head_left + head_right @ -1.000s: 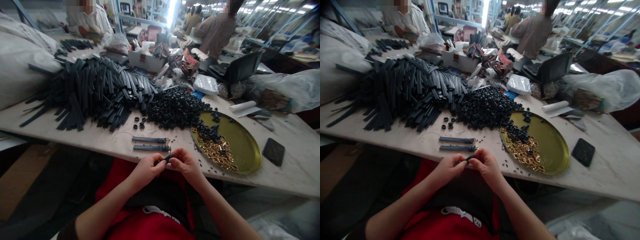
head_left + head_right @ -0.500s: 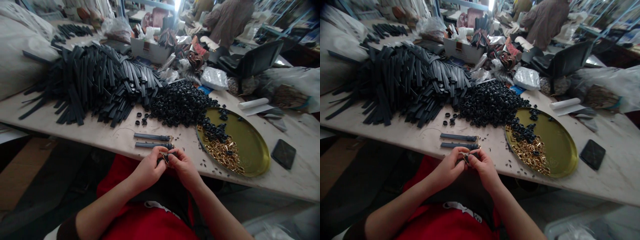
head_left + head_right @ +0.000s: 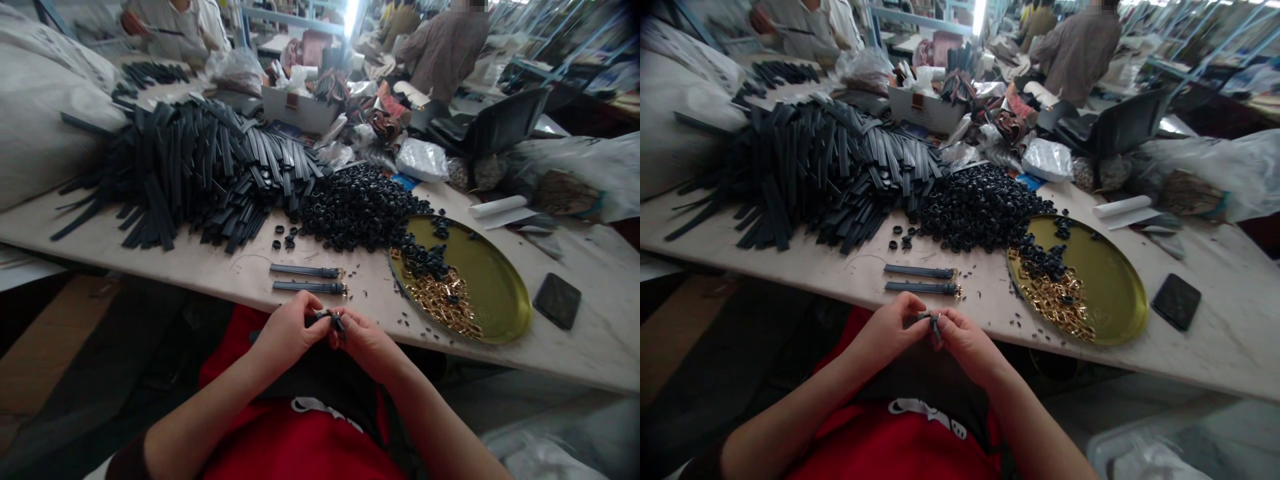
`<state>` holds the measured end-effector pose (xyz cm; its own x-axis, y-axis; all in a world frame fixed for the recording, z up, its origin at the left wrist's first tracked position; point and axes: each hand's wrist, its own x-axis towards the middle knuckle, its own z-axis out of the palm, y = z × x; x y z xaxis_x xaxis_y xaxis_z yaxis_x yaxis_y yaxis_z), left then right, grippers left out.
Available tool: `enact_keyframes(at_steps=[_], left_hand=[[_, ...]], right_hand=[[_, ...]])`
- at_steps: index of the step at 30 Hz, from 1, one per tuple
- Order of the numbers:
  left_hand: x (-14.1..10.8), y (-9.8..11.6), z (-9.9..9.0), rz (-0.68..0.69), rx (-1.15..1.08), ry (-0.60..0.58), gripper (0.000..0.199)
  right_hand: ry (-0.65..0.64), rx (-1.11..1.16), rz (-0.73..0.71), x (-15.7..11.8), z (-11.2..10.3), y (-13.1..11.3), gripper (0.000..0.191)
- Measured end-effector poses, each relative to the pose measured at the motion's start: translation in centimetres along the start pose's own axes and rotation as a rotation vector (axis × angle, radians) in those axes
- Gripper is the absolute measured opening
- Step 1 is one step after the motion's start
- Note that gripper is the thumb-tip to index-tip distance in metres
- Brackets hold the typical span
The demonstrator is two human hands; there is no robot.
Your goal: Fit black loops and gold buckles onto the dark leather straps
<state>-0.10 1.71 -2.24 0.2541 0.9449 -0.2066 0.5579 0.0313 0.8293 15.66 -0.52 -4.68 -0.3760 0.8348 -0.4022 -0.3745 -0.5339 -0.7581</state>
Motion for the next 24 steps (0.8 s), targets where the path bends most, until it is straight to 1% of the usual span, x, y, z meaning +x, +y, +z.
enact_keyframes(at_steps=[2,4,6,8,9,11,13,14,15,17,19,22,24], left_hand=[[-0.2,0.2,-0.1,0.002,0.058,0.003,0.028],[-0.5,0.3,-0.2,0.012,0.017,-0.020,0.025],[-0.9,0.4,-0.3,0.013,-0.153,-0.099,0.023],[-1.3,0.5,-0.5,-0.015,-0.361,-0.194,0.024],[-1.5,0.5,-0.5,-0.037,-0.439,-0.227,0.025],[-1.6,0.6,-0.5,-0.074,-0.515,-0.252,0.025],[-1.6,0.4,-0.4,-0.082,-0.537,-0.242,0.024],[-1.5,0.3,-0.2,-0.083,-0.546,-0.239,0.023],[-1.3,0.2,-0.1,-0.085,-0.555,-0.242,0.022],[-1.1,-0.2,0.2,-0.102,-0.575,-0.263,0.020],[-0.9,-0.5,0.3,-0.132,-0.593,-0.303,0.018],[-0.6,-0.8,0.4,-0.175,-0.606,-0.361,0.018],[-0.4,-1.0,0.6,-0.192,-0.608,-0.376,0.017]], right_hand=[[-0.013,0.006,0.014,-0.2,-0.1,0.0,0.031],[-0.006,-0.008,-0.002,-0.4,-0.2,0.0,0.031],[0.021,-0.027,-0.040,-0.5,0.0,-0.2,0.031],[0.083,-0.069,-0.089,-0.5,0.2,-0.3,0.031],[0.131,-0.116,-0.120,-0.5,0.3,-0.4,0.031],[0.269,-0.288,-0.225,-0.4,0.5,-0.3,0.029],[0.402,-0.530,-0.362,-0.5,0.5,-0.2,0.023],[0.428,-0.663,-0.408,-0.5,0.4,-0.2,0.021],[0.418,-0.794,-0.432,-0.6,0.3,-0.2,0.018],[0.330,-1.030,-0.428,-0.8,0.0,-0.4,0.013],[0.247,-1.217,-0.426,-1.0,-0.3,-0.6,0.010],[0.175,-1.379,-0.452,-1.0,-0.5,-1.0,0.011],[0.113,-1.394,-0.446,-0.9,-0.5,-1.2,0.012]])
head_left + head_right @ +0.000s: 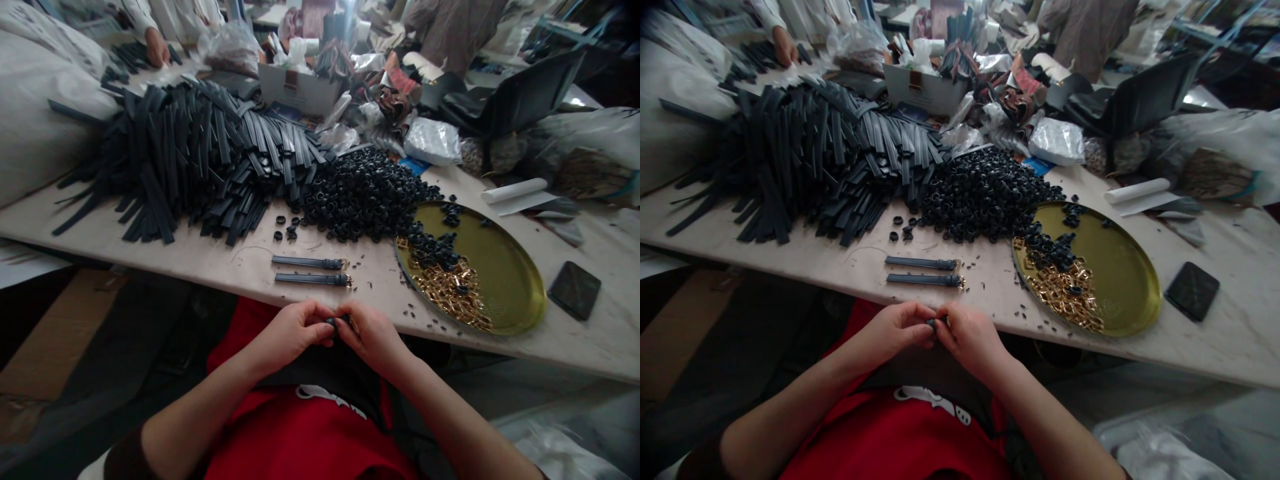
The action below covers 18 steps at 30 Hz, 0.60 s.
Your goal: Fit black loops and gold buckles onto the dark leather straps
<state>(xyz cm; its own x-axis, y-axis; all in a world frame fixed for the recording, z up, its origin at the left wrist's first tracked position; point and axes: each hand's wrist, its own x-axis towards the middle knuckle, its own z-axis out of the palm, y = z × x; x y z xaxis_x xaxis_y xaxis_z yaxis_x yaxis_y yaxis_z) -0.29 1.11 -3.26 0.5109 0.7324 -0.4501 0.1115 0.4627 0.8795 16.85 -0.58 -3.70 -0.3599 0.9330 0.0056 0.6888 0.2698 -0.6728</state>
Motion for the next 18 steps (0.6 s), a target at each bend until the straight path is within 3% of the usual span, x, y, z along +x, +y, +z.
enact_keyframes(at_steps=[5,8,12,18], left_hand=[[0.4,0.4,-0.4,0.002,0.019,-0.027,0.028],[0.3,1.7,-1.2,-0.022,0.250,-0.062,0.020],[1.2,3.4,-2.3,0.088,0.684,-0.053,0.029],[4.9,4.0,-4.8,0.324,1.096,0.197,0.031]], right_hand=[[-0.028,0.362,0.050,0.0,0.6,0.3,0.019],[0.025,0.487,0.085,0.5,1.3,0.5,0.024],[0.070,0.391,0.050,2.4,1.6,0.3,0.027],[0.310,-0.053,0.028,7.1,1.1,2.2,0.026]])
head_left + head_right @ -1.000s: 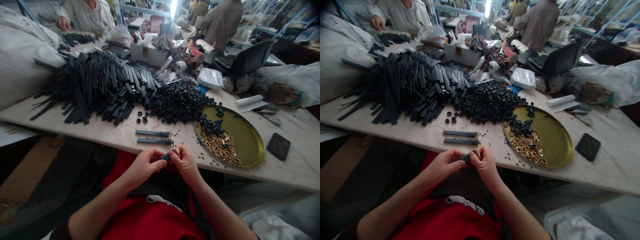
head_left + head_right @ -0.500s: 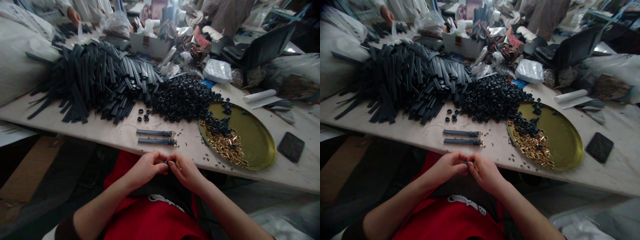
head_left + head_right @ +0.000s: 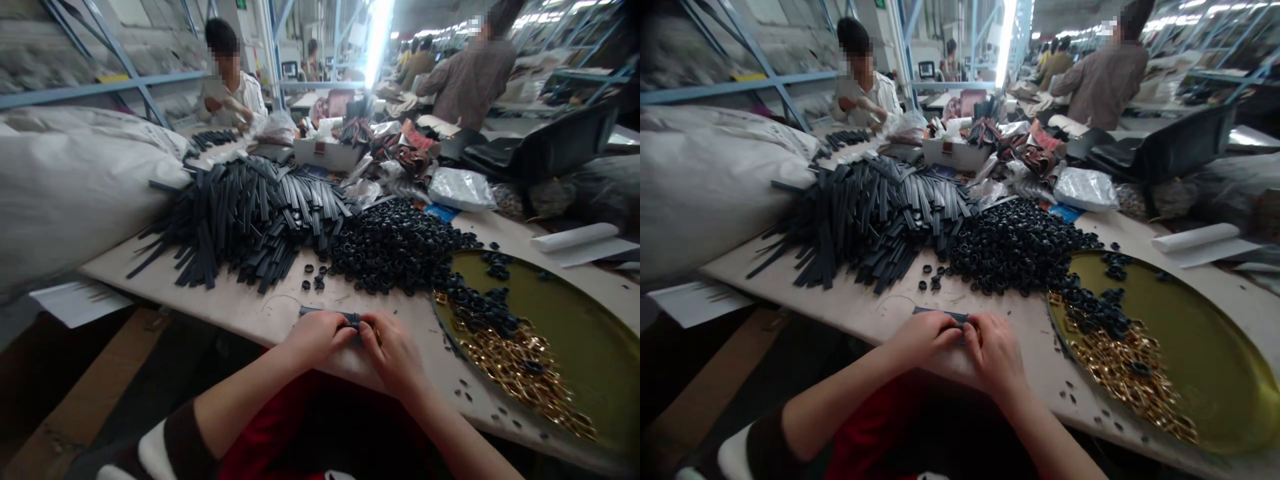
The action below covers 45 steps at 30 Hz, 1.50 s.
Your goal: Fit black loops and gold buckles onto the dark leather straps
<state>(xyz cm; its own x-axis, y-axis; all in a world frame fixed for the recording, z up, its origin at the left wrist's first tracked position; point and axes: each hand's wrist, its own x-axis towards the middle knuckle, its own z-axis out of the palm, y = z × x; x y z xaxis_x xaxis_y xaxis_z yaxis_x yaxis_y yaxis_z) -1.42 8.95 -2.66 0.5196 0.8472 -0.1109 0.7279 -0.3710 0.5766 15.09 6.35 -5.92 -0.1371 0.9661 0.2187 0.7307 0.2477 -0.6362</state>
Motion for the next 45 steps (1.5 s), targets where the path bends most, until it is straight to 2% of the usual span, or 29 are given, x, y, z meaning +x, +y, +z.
enact_keyframes(at_steps=[2,4,8,11,13,15,17,19,20,22,24,26,29,31,33,36,38,41,45], left_hand=[[0.6,-1.6,-0.8,-0.004,0.105,0.106,0.029],[0.7,-3.6,-2.3,-0.070,0.221,0.237,0.026],[0.6,-7.8,-5.9,-0.411,0.436,0.520,0.024],[1.4,-10.0,-7.6,-0.485,0.443,0.580,0.024],[2.0,-10.4,-8.1,-0.482,0.415,0.597,0.019],[1.7,-9.7,-8.3,-0.468,0.367,0.625,0.017],[0.2,-8.3,-8.2,-0.450,0.314,0.650,0.017],[-2.4,-6.3,-7.7,-0.425,0.205,0.652,0.018],[-4.0,-5.3,-7.2,-0.408,0.122,0.636,0.019],[-7.1,-3.2,-5.7,-0.369,-0.428,0.572,0.020],[-9.7,-1.5,-4.0,-0.368,-0.840,0.459,0.019],[-11.3,-0.2,-2.5,-0.386,-1.087,0.334,0.018],[-11.4,1.2,-1.4,-0.434,-1.194,0.074,0.017],[-10.4,2.0,-1.2,-0.447,-1.180,-0.097,0.020],[-8.8,2.6,-0.9,-0.438,-1.174,-0.177,0.025],[-6.4,3.0,0.1,-0.452,-1.189,-0.164,0.022],[-5.3,2.9,0.9,-0.503,-1.236,-0.155,0.019],[-4.5,2.5,1.6,-0.555,-1.354,-0.159,0.016],[-3.8,2.0,1.5,-0.588,-1.432,-0.137,0.014]], right_hand=[[0.058,-0.112,-0.097,1.1,0.8,1.2,0.025],[0.075,-0.140,-0.175,1.5,1.7,2.2,0.026],[0.082,-0.123,-0.201,1.5,2.8,3.0,0.025],[0.079,-0.092,-0.193,1.3,2.9,3.1,0.026],[0.107,-0.059,-0.185,1.1,2.6,3.2,0.027],[0.178,-0.013,-0.179,0.9,2.1,3.1,0.029],[0.255,0.053,-0.159,0.4,1.3,2.5,0.029],[0.254,0.171,-0.086,-0.1,0.5,1.2,0.026],[0.208,0.262,-0.020,-0.3,0.1,0.3,0.026],[0.036,0.522,0.154,-0.5,-0.5,-1.6,0.031],[-0.140,0.849,0.330,-0.6,-0.7,-3.2,0.038],[-0.171,1.126,0.454,-0.7,-0.8,-4.0,0.036],[-0.095,1.291,0.549,-1.2,-0.9,-4.0,0.029],[-0.108,1.269,0.572,-1.8,-1.0,-4.0,0.026],[-0.176,1.195,0.578,-2.4,-0.9,-4.3,0.024],[-0.270,1.068,0.565,-2.8,-1.0,-4.5,0.026],[-0.265,0.993,0.527,-2.6,-1.4,-3.8,0.030],[-0.162,0.835,0.476,-1.7,-2.4,-1.4,0.038],[-0.035,0.505,0.403,-0.2,-3.6,3.0,0.034]])
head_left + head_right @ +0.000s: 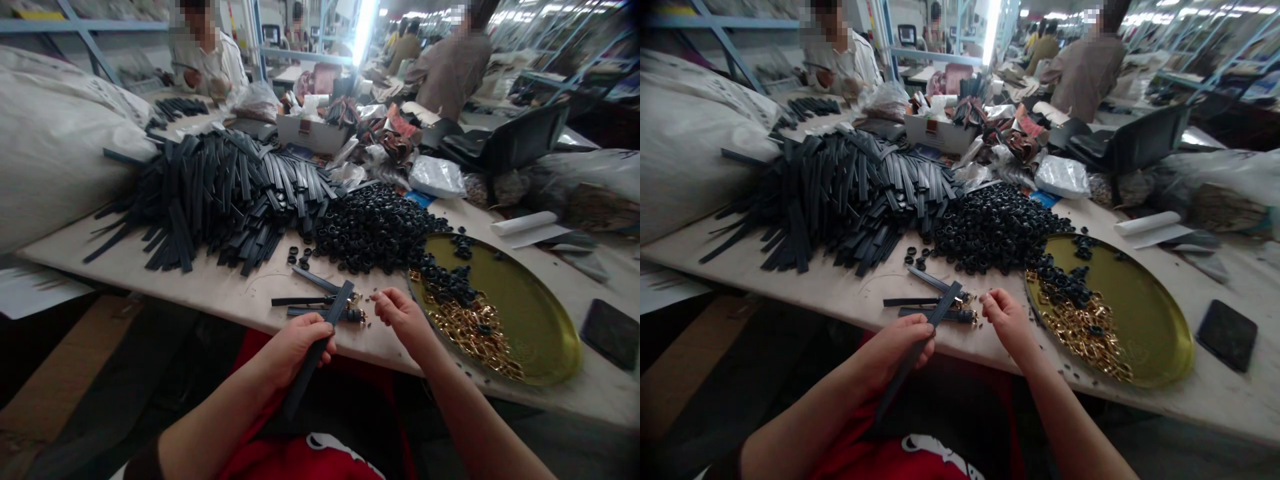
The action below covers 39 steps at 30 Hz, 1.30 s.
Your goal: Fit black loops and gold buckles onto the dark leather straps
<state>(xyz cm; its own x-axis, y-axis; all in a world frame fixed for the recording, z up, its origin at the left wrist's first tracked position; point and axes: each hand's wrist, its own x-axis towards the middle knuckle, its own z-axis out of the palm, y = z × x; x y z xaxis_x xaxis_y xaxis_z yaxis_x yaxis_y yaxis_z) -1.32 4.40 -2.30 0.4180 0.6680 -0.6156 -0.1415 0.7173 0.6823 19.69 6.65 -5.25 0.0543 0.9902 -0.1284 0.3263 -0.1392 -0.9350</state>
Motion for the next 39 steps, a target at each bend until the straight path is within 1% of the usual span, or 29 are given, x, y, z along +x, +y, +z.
enact_keyframes(at_steps=[3,6,8,10,12,14,17,21,24,26,27,28,30,32,33,34,36,39], left_hand=[[0.4,0.5,-0.1,-0.030,-0.021,0.026,0.013],[0.8,1.0,-0.2,-0.047,-0.034,0.033,0.005],[1.1,1.2,-0.3,-0.041,-0.051,0.017,0.019],[1.4,1.3,-0.3,-0.035,-0.079,-0.013,0.031],[1.7,1.5,-0.2,-0.043,-0.115,-0.041,0.035],[1.8,1.7,0.0,-0.058,-0.146,-0.057,0.034],[1.8,1.9,0.4,-0.072,-0.158,-0.064,0.030],[1.6,1.7,0.7,-0.066,-0.146,-0.072,0.027],[1.3,1.3,0.9,-0.044,-0.130,-0.070,0.030],[1.1,1.0,1.1,-0.028,-0.115,-0.074,0.031],[0.9,0.9,1.1,-0.021,-0.101,-0.076,0.031],[0.8,0.8,1.2,-0.014,-0.083,-0.078,0.030],[0.4,0.4,1.2,0.009,-0.030,-0.079,0.025],[0.1,0.1,1.3,0.049,0.028,-0.083,0.020],[0.0,0.0,1.3,0.069,0.053,-0.090,0.020],[-0.2,-0.2,1.4,0.081,0.074,-0.094,0.022],[-0.5,-0.3,1.7,0.080,0.101,-0.092,0.024],[-1.0,-0.4,2.3,0.055,0.118,-0.066,0.020]], right_hand=[[0.127,-0.296,-0.118,2.0,-1.7,1.2,0.027],[0.239,-0.565,-0.227,3.6,-2.6,1.4,0.020],[0.272,-0.659,-0.293,4.5,-2.7,1.0,0.018],[0.249,-0.715,-0.359,5.3,-2.2,0.4,0.018],[0.216,-0.793,-0.403,6.2,-1.4,-0.2,0.019],[0.205,-0.900,-0.405,7.1,-0.6,-0.5,0.018],[0.197,-1.017,-0.367,8.2,0.3,-0.3,0.015],[0.185,-1.008,-0.365,8.9,0.3,0.1,0.010],[0.201,-0.870,-0.407,8.6,-0.1,-0.2,0.013],[0.229,-0.665,-0.418,7.7,-0.4,-0.7,0.021],[0.223,-0.523,-0.388,7.0,-0.5,-0.9,0.026],[0.188,-0.355,-0.327,6.2,-0.4,-1.2,0.030],[0.058,0.030,-0.142,4.2,-0.2,-1.6,0.035],[-0.062,0.399,0.048,2.1,0.2,-1.8,0.035],[-0.088,0.546,0.120,1.1,0.5,-1.9,0.033],[-0.090,0.660,0.171,0.3,0.7,-1.9,0.031],[-0.067,0.804,0.232,-1.0,1.1,-1.8,0.026],[-0.037,0.897,0.257,-2.2,1.4,-1.5,0.024]])
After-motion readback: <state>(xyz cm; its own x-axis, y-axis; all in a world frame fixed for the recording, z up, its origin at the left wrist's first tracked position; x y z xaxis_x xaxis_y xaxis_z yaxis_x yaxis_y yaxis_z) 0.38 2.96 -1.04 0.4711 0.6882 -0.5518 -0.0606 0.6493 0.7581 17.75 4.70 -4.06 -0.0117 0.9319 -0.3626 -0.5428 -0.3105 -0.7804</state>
